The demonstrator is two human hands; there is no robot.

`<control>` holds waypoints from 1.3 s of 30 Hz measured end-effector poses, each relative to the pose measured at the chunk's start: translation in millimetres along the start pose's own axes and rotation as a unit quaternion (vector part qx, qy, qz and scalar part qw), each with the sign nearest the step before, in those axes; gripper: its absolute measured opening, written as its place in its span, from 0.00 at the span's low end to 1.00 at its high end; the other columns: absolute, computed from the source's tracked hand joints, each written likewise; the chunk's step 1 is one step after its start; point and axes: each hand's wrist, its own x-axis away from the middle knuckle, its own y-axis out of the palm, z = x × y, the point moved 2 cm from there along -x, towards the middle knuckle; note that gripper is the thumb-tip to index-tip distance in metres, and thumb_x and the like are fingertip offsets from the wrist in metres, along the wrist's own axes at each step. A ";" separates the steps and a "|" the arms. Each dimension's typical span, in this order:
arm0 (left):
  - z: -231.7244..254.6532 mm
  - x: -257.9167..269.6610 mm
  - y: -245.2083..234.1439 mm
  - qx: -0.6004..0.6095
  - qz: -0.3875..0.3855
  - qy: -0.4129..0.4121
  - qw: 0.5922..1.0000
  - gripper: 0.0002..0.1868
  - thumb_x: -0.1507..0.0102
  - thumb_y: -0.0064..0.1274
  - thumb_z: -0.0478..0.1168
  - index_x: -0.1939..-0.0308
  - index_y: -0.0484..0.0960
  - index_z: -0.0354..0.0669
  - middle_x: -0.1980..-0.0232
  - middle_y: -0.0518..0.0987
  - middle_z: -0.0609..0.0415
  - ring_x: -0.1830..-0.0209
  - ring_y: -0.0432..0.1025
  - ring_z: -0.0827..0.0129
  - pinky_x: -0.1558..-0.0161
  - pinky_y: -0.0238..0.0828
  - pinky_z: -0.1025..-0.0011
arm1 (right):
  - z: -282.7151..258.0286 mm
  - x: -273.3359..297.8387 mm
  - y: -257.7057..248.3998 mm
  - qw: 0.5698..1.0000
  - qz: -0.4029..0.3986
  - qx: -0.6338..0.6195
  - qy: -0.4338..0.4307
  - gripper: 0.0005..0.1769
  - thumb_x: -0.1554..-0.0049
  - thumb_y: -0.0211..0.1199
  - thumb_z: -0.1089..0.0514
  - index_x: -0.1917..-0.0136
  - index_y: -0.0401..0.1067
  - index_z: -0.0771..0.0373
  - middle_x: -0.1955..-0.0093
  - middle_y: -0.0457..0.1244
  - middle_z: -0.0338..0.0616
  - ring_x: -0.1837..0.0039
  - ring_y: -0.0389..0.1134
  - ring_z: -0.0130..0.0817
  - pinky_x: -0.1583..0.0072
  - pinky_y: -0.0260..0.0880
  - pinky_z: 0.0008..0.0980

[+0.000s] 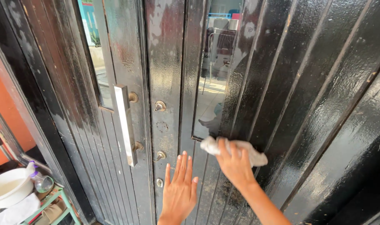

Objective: Cleaning the surface of a dark wooden door with a white cloth.

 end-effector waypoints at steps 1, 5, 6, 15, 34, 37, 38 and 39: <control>-1.5 0.0 -0.5 -0.002 0.000 -0.001 1.000 0.33 0.31 0.34 0.47 0.25 0.55 0.32 0.18 0.49 0.44 0.18 0.43 0.56 0.25 0.31 0.49 | -9.1 14.5 9.2 1.000 0.001 -0.001 0.000 0.14 0.48 0.67 0.50 0.47 0.81 0.46 0.33 0.60 0.40 0.38 0.59 0.39 0.50 0.59 0.42; -5.6 2.3 -5.2 -0.010 -0.002 0.002 1.000 0.33 0.31 0.34 0.47 0.24 0.55 0.33 0.18 0.49 0.44 0.19 0.43 0.56 0.25 0.31 0.49 | -27.2 42.4 18.9 0.998 -0.013 0.003 -0.067 0.18 0.48 0.65 0.51 0.43 0.81 0.47 0.34 0.60 0.37 0.39 0.59 0.37 0.50 0.60 0.38; -6.1 2.9 -7.1 -0.010 -0.003 0.000 1.000 0.33 0.30 0.34 0.47 0.24 0.55 0.33 0.18 0.49 0.44 0.19 0.43 0.57 0.25 0.31 0.50 | -26.3 41.9 14.6 0.995 -0.023 0.009 -0.097 0.18 0.48 0.64 0.51 0.43 0.81 0.49 0.34 0.60 0.36 0.40 0.59 0.36 0.51 0.60 0.36; -23.4 3.9 -23.4 -0.022 0.009 -0.004 1.000 0.33 0.30 0.32 0.48 0.24 0.54 0.33 0.18 0.50 0.46 0.18 0.43 0.58 0.24 0.30 0.51 | 79.2 -67.8 -60.1 0.995 0.085 0.037 0.035 0.09 0.48 0.68 0.52 0.54 0.80 0.54 0.38 0.62 0.42 0.44 0.59 0.40 0.50 0.56 0.43; -10.0 4.1 -21.0 -0.003 -0.017 0.010 1.000 0.33 0.30 0.33 0.47 0.23 0.54 0.33 0.18 0.50 0.46 0.19 0.45 0.58 0.24 0.33 0.51 | -71.1 138.2 48.4 0.993 -0.036 0.054 -0.097 0.18 0.42 0.62 0.44 0.42 0.78 0.51 0.34 0.60 0.36 0.41 0.57 0.34 0.48 0.55 0.38; -4.7 6.3 -17.7 -0.005 -0.023 0.016 1.000 0.33 0.30 0.33 0.47 0.24 0.54 0.34 0.18 0.50 0.46 0.19 0.45 0.58 0.25 0.33 0.51 | -77.3 159.6 58.2 0.955 -0.135 0.062 -0.256 0.19 0.46 0.64 0.50 0.42 0.76 0.52 0.30 0.59 0.37 0.40 0.59 0.34 0.49 0.56 0.33; -3.8 6.7 -16.1 -0.010 -0.021 0.018 1.000 0.33 0.30 0.33 0.47 0.24 0.54 0.34 0.18 0.50 0.46 0.19 0.45 0.58 0.25 0.34 0.51 | -72.4 155.3 51.5 0.956 -0.134 0.011 -0.260 0.19 0.45 0.64 0.50 0.42 0.77 0.57 0.31 0.60 0.39 0.40 0.61 0.34 0.49 0.59 0.32; -1.4 7.6 -13.8 -0.014 -0.020 0.020 1.000 0.33 0.30 0.32 0.47 0.24 0.55 0.34 0.18 0.50 0.46 0.19 0.45 0.58 0.25 0.34 0.50 | -66.0 152.7 44.0 0.955 -0.134 -0.038 -0.263 0.20 0.45 0.64 0.50 0.42 0.78 0.61 0.32 0.60 0.40 0.39 0.62 0.34 0.49 0.62 0.32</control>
